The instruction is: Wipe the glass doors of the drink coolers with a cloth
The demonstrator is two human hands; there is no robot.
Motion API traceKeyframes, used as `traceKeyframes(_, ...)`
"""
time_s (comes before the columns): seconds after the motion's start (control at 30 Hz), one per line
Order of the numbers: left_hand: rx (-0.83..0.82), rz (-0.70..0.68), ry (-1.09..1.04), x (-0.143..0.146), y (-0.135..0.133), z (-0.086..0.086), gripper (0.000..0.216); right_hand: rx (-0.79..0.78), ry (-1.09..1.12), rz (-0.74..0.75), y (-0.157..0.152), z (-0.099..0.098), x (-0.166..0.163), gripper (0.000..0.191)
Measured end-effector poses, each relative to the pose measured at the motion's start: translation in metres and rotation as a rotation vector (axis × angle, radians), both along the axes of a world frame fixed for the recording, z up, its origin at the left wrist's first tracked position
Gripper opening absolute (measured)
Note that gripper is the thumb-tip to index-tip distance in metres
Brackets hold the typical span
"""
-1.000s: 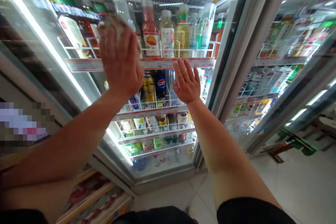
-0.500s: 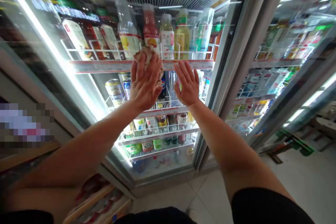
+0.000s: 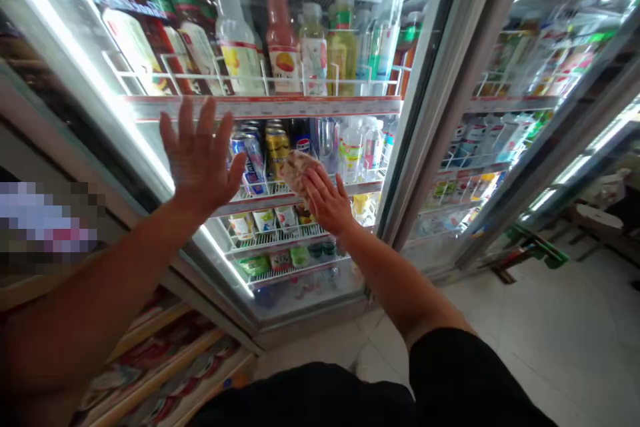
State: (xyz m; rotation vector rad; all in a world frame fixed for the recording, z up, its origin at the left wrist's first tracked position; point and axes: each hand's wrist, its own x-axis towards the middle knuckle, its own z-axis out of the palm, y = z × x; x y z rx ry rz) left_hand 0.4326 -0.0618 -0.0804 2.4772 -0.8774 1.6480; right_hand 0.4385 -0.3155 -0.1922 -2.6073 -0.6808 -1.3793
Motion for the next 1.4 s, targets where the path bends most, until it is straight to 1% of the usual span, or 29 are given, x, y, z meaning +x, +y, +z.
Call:
traceKeyframes(0.03,-0.004,0.014,0.027,0.006,0.010,-0.004,0.073,-0.018,0.002,0.002,-0.008,0.003,0.000,0.050)
traceKeyframes(0.07,-0.012,0.026,0.060,0.012,0.018,-0.008,0.074,-0.002,-0.023,-0.011,-0.016,0.013,0.003,0.050)
traceKeyframes(0.17,-0.045,0.057,0.133,0.023,0.026,-0.015,0.071,0.164,-0.197,-0.103,-0.032,0.063,0.018,0.053)
traceKeyframes(0.23,-0.054,0.075,0.142,0.025,0.024,-0.016,0.072,0.202,-0.255,-0.122,-0.035,0.085,0.026,0.054)
traceKeyframes(0.27,-0.049,0.080,0.138,0.024,0.023,-0.016,0.074,0.190,-0.256,-0.111,-0.035,0.087,0.027,0.054)
traceKeyframes(0.3,-0.041,0.083,0.123,0.023,0.022,-0.016,0.074,0.166,-0.246,-0.090,-0.034,0.082,0.026,0.054)
traceKeyframes(0.4,-0.018,0.099,0.060,0.020,0.021,-0.016,0.072,0.081,-0.184,-0.013,-0.030,0.045,0.018,0.054)
traceKeyframes(0.43,-0.012,0.101,0.049,0.020,0.022,-0.017,0.071,0.062,-0.168,0.004,-0.029,0.035,0.016,0.054)
traceKeyframes(0.47,-0.008,0.102,0.045,0.021,0.022,-0.017,0.071,0.050,-0.156,0.014,-0.029,0.032,0.015,0.053)
traceKeyframes(0.5,-0.006,0.102,0.042,0.022,0.022,-0.018,0.071,0.050,-0.151,0.015,-0.029,0.036,0.016,0.052)
traceKeyframes(0.53,-0.007,0.104,0.036,0.023,0.022,-0.018,0.071,0.063,-0.159,0.009,-0.029,0.047,0.020,0.052)
traceKeyframes(0.63,0.012,0.115,-0.003,0.026,0.023,-0.020,0.072,0.153,-0.236,-0.024,-0.031,0.097,0.037,0.054)
traceKeyframes(0.67,0.021,0.119,-0.026,0.027,0.023,-0.021,0.072,0.174,-0.241,-0.026,-0.031,0.108,0.042,0.055)
traceKeyframes(0.7,0.030,0.123,-0.039,0.026,0.022,-0.021,0.072,0.197,-0.248,-0.033,-0.031,0.112,0.046,0.056)
traceKeyframes(0.73,0.035,0.124,-0.041,0.025,0.022,-0.021,0.071,0.213,-0.249,-0.039,-0.030,0.109,0.046,0.056)
traceKeyframes(0.77,0.031,0.120,-0.033,0.024,0.022,-0.020,0.070,0.221,-0.245,-0.044,-0.029,0.099,0.045,0.056)
traceKeyframes(0.87,-0.004,0.103,0.044,0.018,0.021,-0.019,0.068,0.170,-0.222,-0.040,-0.026,0.051,0.033,0.053)
traceKeyframes(0.9,-0.010,0.095,0.062,0.016,0.020,-0.018,0.069,0.122,-0.208,-0.029,-0.026,0.041,0.030,0.051)
traceKeyframes(0.93,-0.013,0.091,0.070,0.015,0.020,-0.018,0.069,0.083,-0.203,-0.016,-0.027,0.039,0.029,0.050)
traceKeyframes(0.97,-0.013,0.093,0.072,0.014,0.020,-0.018,0.070,0.056,-0.213,-0.006,-0.029,0.046,0.030,0.049)
traceKeyframes(1.0,-0.013,0.095,0.066,0.014,0.020,-0.017,0.071,0.049,-0.242,0.001,-0.030,0.059,0.033,0.050)
traceKeyframes(1.1,-0.013,0.099,0.049,0.014,0.019,-0.018,0.073,0.127,-0.350,-0.002,-0.029,0.114,0.045,0.054)
traceKeyframes(1.13,-0.014,0.101,0.050,0.015,0.019,-0.018,0.073,0.161,-0.363,-0.005,-0.027,0.125,0.047,0.054)
traceKeyframes(1.17,-0.017,0.098,0.055,0.015,0.019,-0.018,0.072,0.188,-0.362,0.000,-0.024,0.128,0.047,0.055)
traceKeyframes(1.2,-0.023,0.090,0.070,0.016,0.019,-0.018,0.071,0.199,-0.339,0.011,-0.020,0.124,0.045,0.055)
traceKeyframes(1.23,-0.035,0.078,0.086,0.016,0.019,-0.017,0.070,0.188,-0.303,0.030,-0.016,0.113,0.041,0.054)
traceKeyframes(1.33,-0.088,0.017,0.123,0.019,0.018,-0.017,0.067,0.059,-0.170,0.089,-0.005,0.070,0.029,0.046)
traceKeyframes(1.37,-0.107,-0.009,0.133,0.019,0.018,-0.016,0.066,0.014,-0.149,0.098,-0.002,0.063,0.028,0.044)
traceKeyframes(1.4,-0.125,-0.036,0.138,0.020,0.018,-0.016,0.065,-0.017,-0.138,0.104,0.000,0.065,0.029,0.043)
